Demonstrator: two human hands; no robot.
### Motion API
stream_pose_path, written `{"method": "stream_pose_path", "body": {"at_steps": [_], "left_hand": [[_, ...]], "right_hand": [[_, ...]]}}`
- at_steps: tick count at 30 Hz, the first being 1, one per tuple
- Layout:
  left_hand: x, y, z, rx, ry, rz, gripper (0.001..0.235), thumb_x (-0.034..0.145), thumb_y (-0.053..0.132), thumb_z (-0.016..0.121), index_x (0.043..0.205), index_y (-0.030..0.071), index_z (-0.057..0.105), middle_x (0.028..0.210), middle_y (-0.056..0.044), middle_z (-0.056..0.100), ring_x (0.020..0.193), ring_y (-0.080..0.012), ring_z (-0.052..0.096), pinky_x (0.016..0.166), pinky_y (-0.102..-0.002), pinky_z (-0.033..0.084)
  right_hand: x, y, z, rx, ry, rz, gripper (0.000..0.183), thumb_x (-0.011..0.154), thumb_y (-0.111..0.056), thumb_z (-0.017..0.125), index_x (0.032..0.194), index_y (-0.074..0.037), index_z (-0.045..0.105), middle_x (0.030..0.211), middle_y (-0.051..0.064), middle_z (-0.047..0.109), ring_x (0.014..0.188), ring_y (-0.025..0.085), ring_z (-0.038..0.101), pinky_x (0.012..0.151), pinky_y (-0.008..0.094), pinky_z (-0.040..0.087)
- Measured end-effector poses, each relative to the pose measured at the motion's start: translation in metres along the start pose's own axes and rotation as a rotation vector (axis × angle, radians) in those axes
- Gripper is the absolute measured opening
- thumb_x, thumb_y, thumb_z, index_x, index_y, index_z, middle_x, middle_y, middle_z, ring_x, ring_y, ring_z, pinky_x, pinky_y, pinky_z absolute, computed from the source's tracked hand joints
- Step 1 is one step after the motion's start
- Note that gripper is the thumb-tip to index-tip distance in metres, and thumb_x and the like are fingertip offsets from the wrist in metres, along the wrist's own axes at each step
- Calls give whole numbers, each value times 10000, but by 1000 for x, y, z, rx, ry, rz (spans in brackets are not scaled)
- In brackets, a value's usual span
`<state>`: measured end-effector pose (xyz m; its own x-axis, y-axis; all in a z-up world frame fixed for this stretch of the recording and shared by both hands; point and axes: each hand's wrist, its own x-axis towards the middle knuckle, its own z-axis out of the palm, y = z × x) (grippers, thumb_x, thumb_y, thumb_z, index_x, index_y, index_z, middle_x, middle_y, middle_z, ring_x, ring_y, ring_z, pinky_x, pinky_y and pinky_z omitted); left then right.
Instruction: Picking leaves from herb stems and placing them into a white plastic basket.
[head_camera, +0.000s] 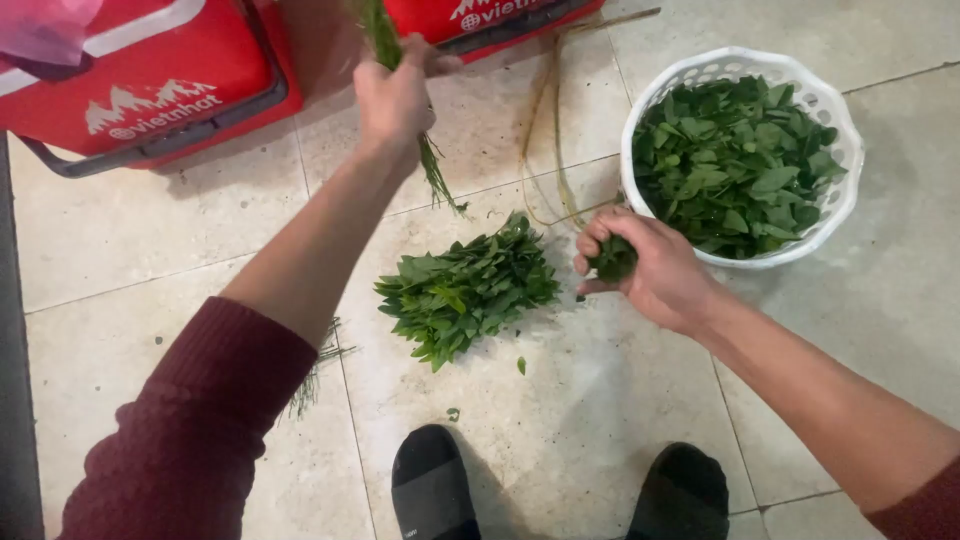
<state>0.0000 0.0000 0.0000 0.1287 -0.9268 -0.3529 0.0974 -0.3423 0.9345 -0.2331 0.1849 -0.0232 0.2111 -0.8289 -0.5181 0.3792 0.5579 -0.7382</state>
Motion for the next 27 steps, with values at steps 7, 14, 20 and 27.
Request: {"method": "stream_pose_path", "body": {"at_steps": [7, 14, 20, 27], "left_hand": [[46, -142, -38, 804, -372, -46, 180, 902, 272, 737, 910, 93, 764, 640, -111, 676, 482, -170, 579, 398, -263, 429], [36, -208, -10, 1218, -572, -14, 571, 744, 387, 840, 1042, -72, 674, 1082, -272, 700, 1111, -436, 686, 929, -546, 576], [44, -177, -17, 1014, -543, -11, 349, 702, 333, 858, 806, 25, 732, 786, -167, 709, 782, -341, 734, 656, -466, 576], [-11, -35, -6, 491, -582, -44, 228, 686, 202, 882, 788, 39, 759, 518, -54, 449, 404, -101, 441, 353, -201, 378]], "right_hand": [[6, -5, -16, -189, 202, 29, 258, 1078, -316, 532, 920, -112, 518, 886, 82, 568, 771, 186, 611, 574, 287, 502], [6, -4, -11, -256, 100, 91, 205, 1088, -196, 547, 1026, -6, 591, 911, 63, 515, 736, 102, 481, 512, 191, 319], [8, -4, -13, -308, 84, 74, 313, 1081, -182, 564, 1196, 102, 629, 913, 71, 510, 738, 105, 467, 554, 215, 329], [27, -19, 7, -307, 126, -144, 381, 1079, -209, 596, 1276, 114, 637, 863, 64, 510, 754, 117, 528, 576, 246, 421]]}}
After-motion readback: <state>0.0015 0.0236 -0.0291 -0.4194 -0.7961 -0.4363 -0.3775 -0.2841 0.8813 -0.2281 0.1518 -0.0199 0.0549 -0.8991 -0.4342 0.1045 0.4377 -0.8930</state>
